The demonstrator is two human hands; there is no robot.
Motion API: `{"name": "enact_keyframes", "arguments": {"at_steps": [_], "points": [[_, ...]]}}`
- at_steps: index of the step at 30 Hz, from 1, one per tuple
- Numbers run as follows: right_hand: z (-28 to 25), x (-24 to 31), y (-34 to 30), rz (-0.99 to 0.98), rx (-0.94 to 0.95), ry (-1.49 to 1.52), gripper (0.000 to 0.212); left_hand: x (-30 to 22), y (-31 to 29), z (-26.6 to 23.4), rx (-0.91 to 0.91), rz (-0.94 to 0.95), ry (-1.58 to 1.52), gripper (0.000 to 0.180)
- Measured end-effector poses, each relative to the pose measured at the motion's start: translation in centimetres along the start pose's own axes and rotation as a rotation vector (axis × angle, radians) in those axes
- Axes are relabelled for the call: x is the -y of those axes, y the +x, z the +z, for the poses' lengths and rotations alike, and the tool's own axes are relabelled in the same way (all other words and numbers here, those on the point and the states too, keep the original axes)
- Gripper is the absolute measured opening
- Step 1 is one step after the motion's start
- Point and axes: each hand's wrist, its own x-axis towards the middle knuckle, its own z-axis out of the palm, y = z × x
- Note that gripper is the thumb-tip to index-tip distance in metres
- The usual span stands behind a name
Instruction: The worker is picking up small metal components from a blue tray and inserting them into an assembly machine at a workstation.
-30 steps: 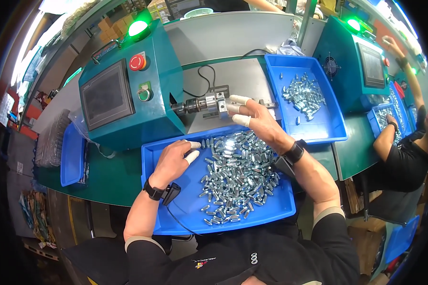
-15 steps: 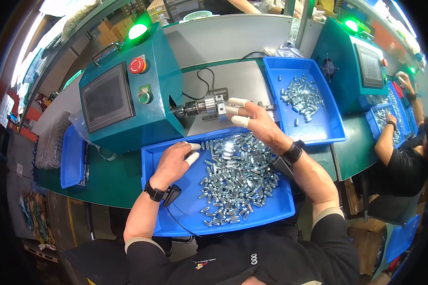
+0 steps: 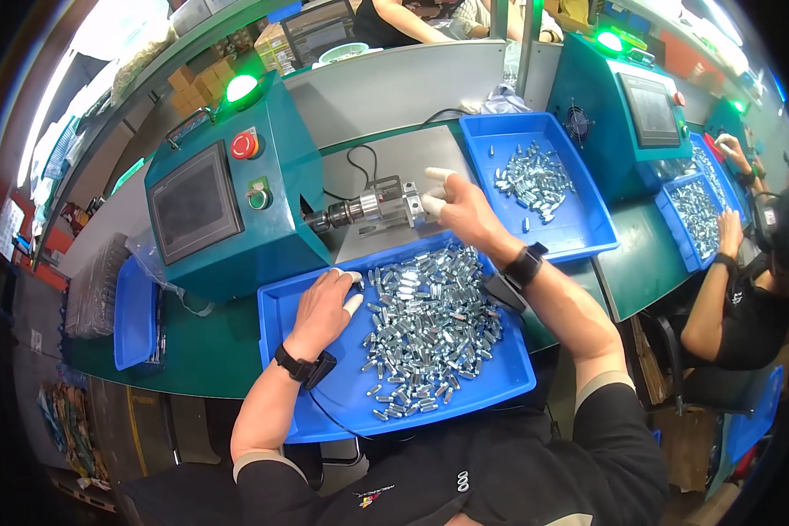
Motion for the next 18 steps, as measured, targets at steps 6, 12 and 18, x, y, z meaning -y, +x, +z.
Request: {"name": "enact_keyframes", "arguments": {"at_steps": [6,12,18], "points": [[1.7,1.0,2.8,-0.185,-0.109,-0.581,0.069,-0.7,-0.4,0.1,-0.057,0.030,0.026,0.035],[1.9,0.9,3.1,-0.245,-0.158,-0.737,0.067,-0.1,-0.1,0.5,-0.065,0.042,0.004,0.026],[3.5,1.6,4.2,-0.278,-0.177,-0.858,0.030,0.2,-0.3,1.1,-0.112,0.074,-0.019,0.026]]}}
